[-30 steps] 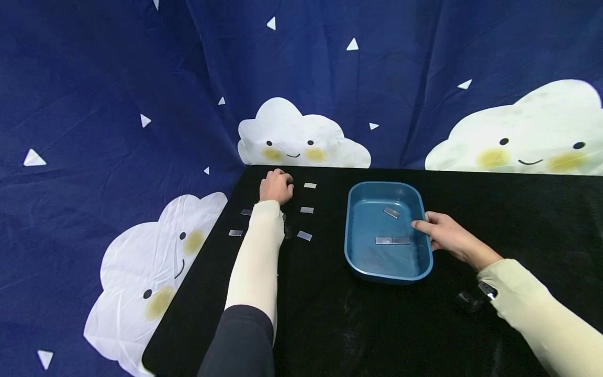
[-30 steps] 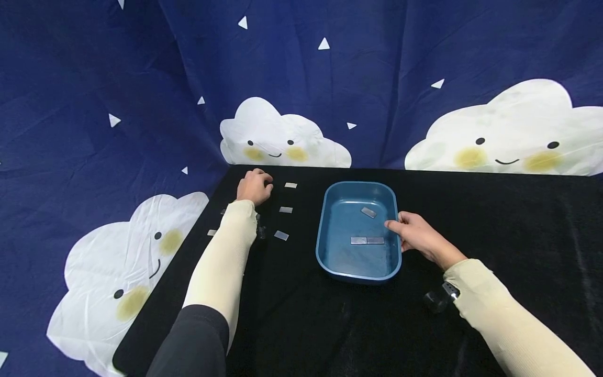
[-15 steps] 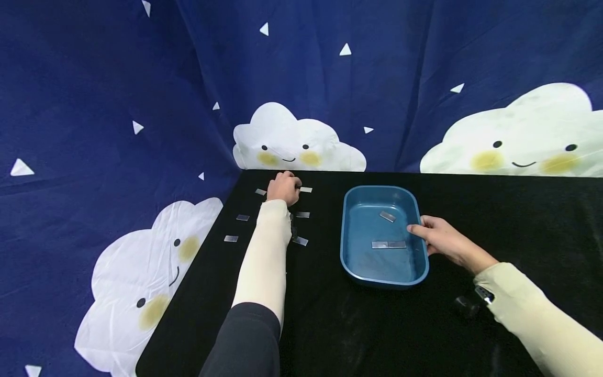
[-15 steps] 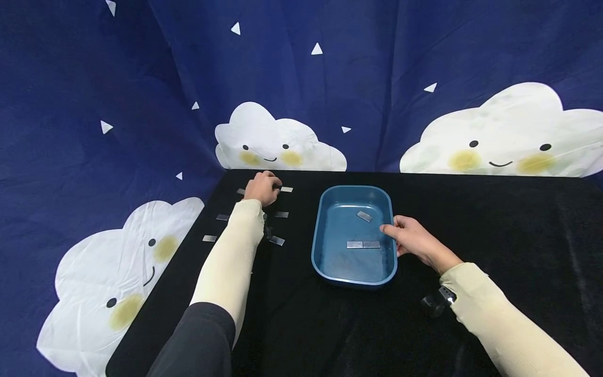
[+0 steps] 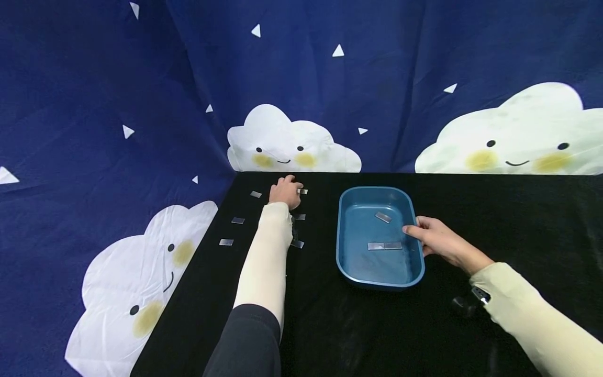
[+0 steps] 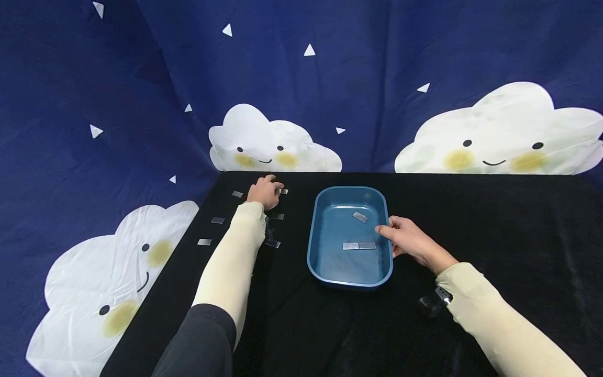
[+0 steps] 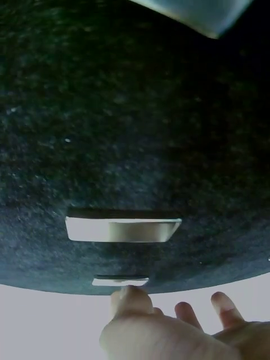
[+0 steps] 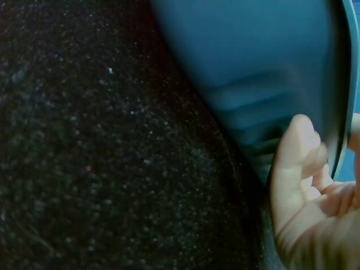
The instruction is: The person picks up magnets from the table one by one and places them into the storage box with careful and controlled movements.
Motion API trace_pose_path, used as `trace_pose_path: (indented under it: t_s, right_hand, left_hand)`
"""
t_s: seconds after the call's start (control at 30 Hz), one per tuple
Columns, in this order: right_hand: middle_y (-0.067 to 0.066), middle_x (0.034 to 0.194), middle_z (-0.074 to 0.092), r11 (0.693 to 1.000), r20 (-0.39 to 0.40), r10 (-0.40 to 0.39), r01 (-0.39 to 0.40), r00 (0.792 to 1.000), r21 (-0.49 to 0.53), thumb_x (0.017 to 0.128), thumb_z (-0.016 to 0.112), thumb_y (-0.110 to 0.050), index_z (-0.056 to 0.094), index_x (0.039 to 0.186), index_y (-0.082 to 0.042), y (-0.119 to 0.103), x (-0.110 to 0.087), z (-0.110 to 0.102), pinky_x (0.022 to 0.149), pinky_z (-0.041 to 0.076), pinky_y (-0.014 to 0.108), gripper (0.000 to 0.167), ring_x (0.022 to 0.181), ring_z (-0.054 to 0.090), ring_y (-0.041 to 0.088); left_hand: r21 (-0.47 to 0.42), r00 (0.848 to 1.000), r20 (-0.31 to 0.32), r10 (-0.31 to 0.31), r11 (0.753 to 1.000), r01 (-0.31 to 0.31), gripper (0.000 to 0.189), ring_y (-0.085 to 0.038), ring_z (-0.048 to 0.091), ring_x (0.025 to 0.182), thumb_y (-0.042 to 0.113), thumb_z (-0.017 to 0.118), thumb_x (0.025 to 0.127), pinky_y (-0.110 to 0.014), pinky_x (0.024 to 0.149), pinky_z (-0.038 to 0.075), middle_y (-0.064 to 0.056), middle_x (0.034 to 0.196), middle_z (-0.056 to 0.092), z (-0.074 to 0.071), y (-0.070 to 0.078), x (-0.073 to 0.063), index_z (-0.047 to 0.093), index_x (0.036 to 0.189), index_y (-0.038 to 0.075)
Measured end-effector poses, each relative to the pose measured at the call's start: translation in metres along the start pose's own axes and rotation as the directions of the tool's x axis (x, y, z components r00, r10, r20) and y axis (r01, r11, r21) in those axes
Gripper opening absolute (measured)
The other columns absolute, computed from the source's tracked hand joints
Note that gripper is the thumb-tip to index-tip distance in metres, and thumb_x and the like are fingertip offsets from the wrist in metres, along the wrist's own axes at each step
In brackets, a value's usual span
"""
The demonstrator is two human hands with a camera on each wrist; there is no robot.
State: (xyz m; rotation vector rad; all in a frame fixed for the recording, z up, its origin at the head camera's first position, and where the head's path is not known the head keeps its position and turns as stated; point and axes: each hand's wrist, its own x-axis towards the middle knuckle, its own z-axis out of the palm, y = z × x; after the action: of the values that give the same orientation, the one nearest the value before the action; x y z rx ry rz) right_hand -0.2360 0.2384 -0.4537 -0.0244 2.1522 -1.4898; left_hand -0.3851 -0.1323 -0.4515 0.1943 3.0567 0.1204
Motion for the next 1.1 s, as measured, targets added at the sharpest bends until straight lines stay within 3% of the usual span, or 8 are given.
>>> trace_pose_path:
  t_s: [0.2,0.4,0.6,0.93,1.1]
  right_hand:
    - [0.013,0.109,0.066,1.0,0.0,0.014,-0.014,1.0,0.027,0.101,0.051,-0.035,0.046,0.119,-0.005,0.0005,-0.0012,0.0016,0.078,0.061,0.039,0.036,0.087,0.073,0.02]
    - [0.014,0.109,0.066,0.999,0.017,0.007,-0.007,1.0,0.031,0.101,0.051,-0.035,0.045,0.121,-0.004,0.0012,-0.0024,0.0015,0.078,0.061,0.038,0.037,0.086,0.073,0.02]
    - [0.013,0.107,0.066,1.0,0.009,0.004,-0.004,1.0,0.024,0.101,0.051,-0.036,0.046,0.121,-0.004,-0.0005,-0.0023,0.0001,0.076,0.061,0.037,0.038,0.085,0.073,0.02]
    - [0.015,0.111,0.066,1.0,0.016,0.004,-0.004,1.0,0.021,0.101,0.052,-0.036,0.045,0.122,-0.003,-0.0013,-0.001,0.0022,0.078,0.061,0.039,0.04,0.088,0.073,0.021]
    - [0.015,0.111,0.065,1.0,0.012,0.011,-0.011,1.0,0.024,0.1,0.052,-0.035,0.046,0.12,-0.004,-0.0015,0.0001,0.0004,0.079,0.061,0.039,0.037,0.089,0.073,0.021]
  left_hand:
    - [-0.022,0.997,-0.033,-0.063,0.998,0.063,0.032,-0.029,0.041,0.139,0.018,0.057,0.097,-0.049,0.108,0.04,-0.005,0.154,0.044,0.0068,-0.0019,0.0023,0.069,0.125,0.026]
    - [-0.023,0.995,-0.009,-0.099,0.995,0.099,0.027,-0.028,0.046,0.13,0.025,0.058,0.099,-0.049,0.106,0.041,-0.004,0.143,0.053,0.0081,-0.006,0.002,0.071,0.122,0.03]
    - [-0.042,0.991,-0.077,-0.106,0.994,0.103,0.017,-0.028,0.051,0.122,0.027,0.064,0.095,-0.05,0.101,0.043,-0.005,0.13,0.062,0.0077,-0.0049,0.0044,0.077,0.106,0.027]
    - [-0.031,0.984,-0.133,-0.118,0.993,0.115,0.015,-0.028,0.052,0.116,0.025,0.07,0.09,-0.048,0.097,0.046,-0.006,0.124,0.06,0.0065,-0.0026,0.0038,0.078,0.103,0.021]
    - [-0.05,0.983,-0.131,-0.127,0.991,0.122,0.011,-0.028,0.05,0.116,0.023,0.07,0.091,-0.048,0.097,0.046,-0.005,0.125,0.057,0.0056,0.001,0.0041,0.077,0.099,0.019]
